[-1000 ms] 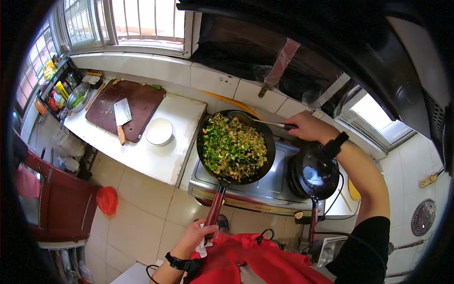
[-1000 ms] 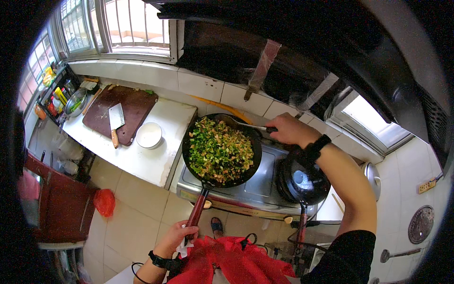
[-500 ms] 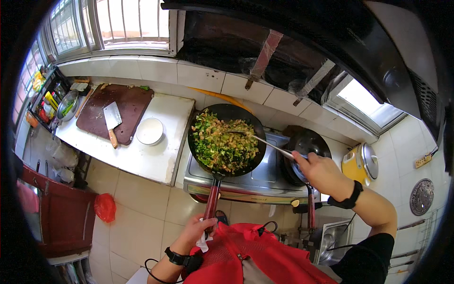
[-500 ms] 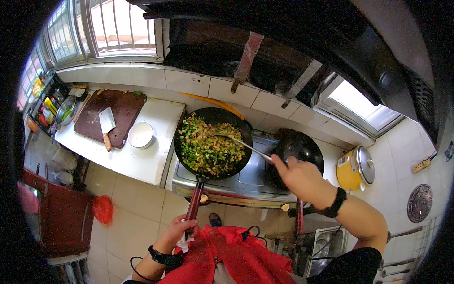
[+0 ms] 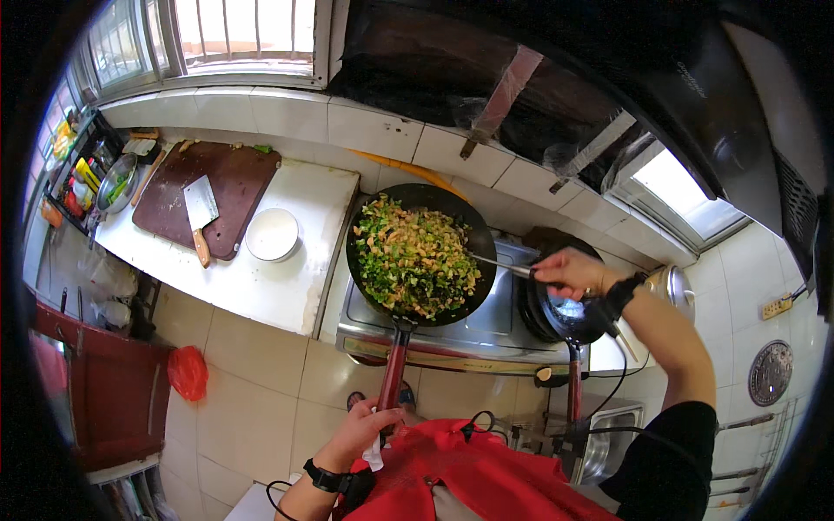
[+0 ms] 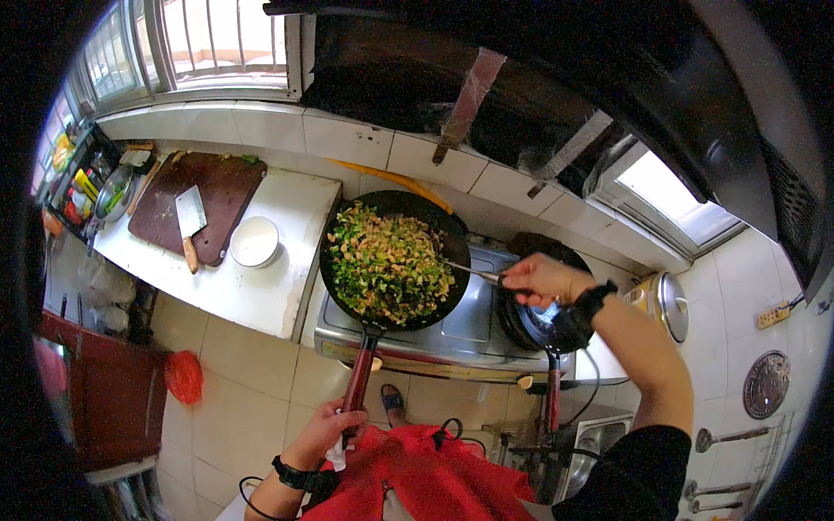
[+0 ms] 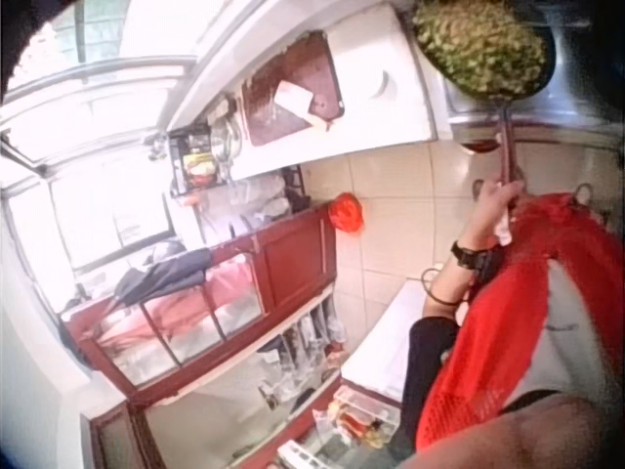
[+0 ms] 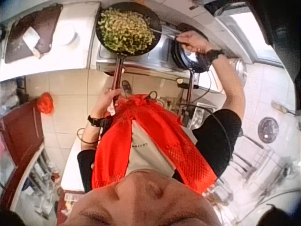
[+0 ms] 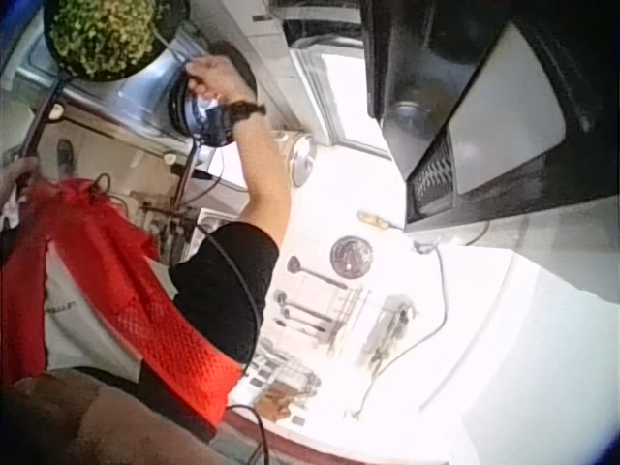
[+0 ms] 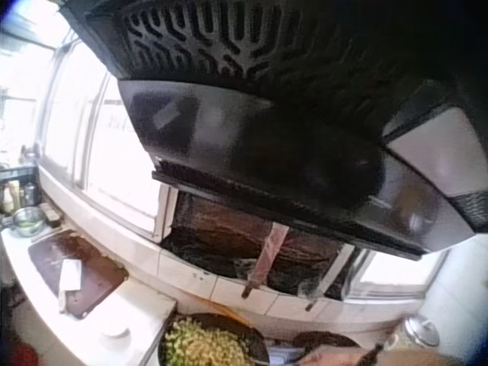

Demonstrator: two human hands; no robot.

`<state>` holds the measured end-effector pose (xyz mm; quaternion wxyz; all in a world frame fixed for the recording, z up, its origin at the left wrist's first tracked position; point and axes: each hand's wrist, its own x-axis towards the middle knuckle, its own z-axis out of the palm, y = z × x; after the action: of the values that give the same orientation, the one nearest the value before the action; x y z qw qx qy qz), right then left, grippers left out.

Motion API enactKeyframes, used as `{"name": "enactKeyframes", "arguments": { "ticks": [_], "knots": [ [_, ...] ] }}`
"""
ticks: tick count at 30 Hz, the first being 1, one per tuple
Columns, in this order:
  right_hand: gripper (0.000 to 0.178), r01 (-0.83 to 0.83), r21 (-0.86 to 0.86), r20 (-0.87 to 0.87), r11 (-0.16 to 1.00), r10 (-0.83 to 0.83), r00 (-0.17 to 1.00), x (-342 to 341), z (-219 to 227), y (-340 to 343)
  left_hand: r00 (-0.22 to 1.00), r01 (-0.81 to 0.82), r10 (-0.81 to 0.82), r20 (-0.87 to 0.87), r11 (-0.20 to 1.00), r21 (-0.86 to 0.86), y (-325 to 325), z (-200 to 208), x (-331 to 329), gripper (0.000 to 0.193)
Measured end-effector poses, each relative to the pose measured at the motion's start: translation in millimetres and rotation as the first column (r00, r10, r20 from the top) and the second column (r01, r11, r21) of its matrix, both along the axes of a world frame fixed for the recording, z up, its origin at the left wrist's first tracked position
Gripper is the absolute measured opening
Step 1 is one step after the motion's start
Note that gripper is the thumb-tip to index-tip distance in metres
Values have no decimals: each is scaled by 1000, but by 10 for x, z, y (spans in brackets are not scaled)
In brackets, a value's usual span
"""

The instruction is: The person stirs chopped vegetables in a pan using a spatula, adds seasoning from a small container using a spoon, and then washes and chops more greens on a wooden cutting board with a cleaver.

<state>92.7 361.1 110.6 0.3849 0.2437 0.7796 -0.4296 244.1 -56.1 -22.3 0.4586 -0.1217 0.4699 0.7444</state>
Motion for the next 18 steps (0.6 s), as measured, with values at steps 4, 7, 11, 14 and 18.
{"name": "enactKeyframes", "arguments": {
  "ticks": [4,7,11,14,18],
  "knots": [
    [40,13,33,-184,999,-7,983,483,-226,-211,1000,16,-17,-19,997,-72,18,113,-30,13],
    [44,-173,278,-378,945,273,885,683,-240,-248,1000,18,-18,-4,997,-75,19,164,-39,13],
    [44,-285,581,-540,763,622,566,867,50,-537,1000,19,-20,-13,997,-77,5,95,-31,14],
    [44,-294,685,-518,667,729,447,989,151,-663,1000,29,-29,1,1000,-10,11,58,-38,16],
    [46,-260,836,-360,484,840,405,1144,379,-983,1000,17,-16,-16,999,32,13,27,-38,18]
  ]
}}
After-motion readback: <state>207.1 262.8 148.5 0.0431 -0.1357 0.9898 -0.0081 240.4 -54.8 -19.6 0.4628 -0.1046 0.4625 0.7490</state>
